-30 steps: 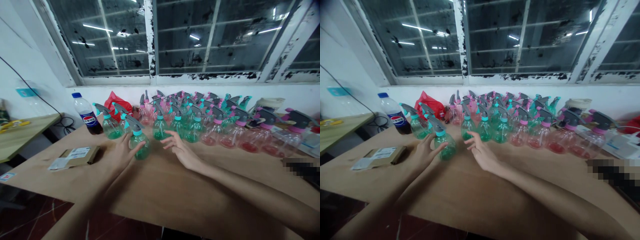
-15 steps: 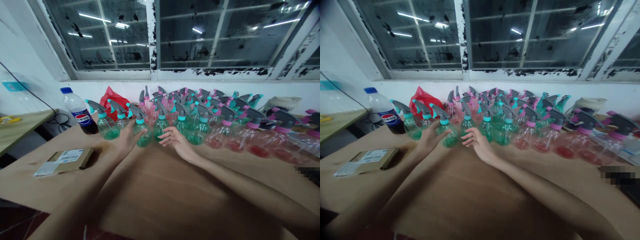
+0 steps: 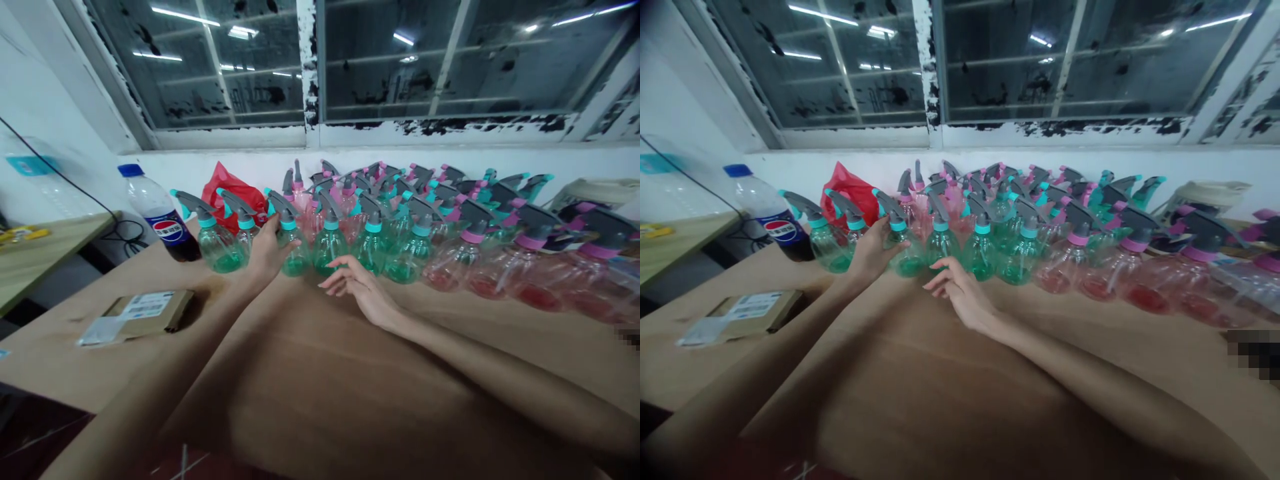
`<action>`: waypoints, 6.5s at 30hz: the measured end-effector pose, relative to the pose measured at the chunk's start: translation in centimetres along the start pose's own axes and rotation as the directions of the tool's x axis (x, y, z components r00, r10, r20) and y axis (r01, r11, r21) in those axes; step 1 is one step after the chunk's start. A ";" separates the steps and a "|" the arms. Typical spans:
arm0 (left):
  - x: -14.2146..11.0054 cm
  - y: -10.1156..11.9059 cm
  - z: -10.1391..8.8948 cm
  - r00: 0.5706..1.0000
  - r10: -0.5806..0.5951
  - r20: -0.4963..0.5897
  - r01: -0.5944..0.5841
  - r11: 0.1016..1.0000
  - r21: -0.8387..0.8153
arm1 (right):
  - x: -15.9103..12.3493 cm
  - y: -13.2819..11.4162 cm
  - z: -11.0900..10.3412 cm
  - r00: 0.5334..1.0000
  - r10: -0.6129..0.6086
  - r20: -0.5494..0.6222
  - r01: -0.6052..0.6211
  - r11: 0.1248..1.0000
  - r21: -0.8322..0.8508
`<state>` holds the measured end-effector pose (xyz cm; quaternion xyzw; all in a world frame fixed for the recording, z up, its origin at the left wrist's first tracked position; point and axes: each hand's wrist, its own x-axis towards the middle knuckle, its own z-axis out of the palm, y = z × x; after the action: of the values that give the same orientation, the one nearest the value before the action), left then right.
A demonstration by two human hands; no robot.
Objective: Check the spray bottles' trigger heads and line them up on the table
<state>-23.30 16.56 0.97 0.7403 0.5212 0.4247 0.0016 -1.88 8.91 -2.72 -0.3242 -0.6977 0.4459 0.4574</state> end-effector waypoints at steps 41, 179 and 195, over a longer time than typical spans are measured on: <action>-4.2 10.5 3.0 1.000 -0.020 0.014 0.018 0.989 0.148 | -13.0 -6.0 -7.4 0.995 -0.100 -0.011 0.095 0.968 -0.232; -10.1 13.2 10.2 0.754 0.287 0.590 -0.444 0.885 0.137 | -11.3 -5.5 -11.9 0.956 -0.096 -0.278 0.018 0.963 -0.270; -10.1 13.5 10.1 0.742 0.292 0.603 -0.454 0.881 0.133 | -11.2 -5.8 -11.9 0.958 -0.087 -0.272 0.025 0.975 -0.223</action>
<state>-7.55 7.05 -5.80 0.9150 0.3893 0.1016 -0.0311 13.01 0.89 0.88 -0.4120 -0.6794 0.3035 0.5259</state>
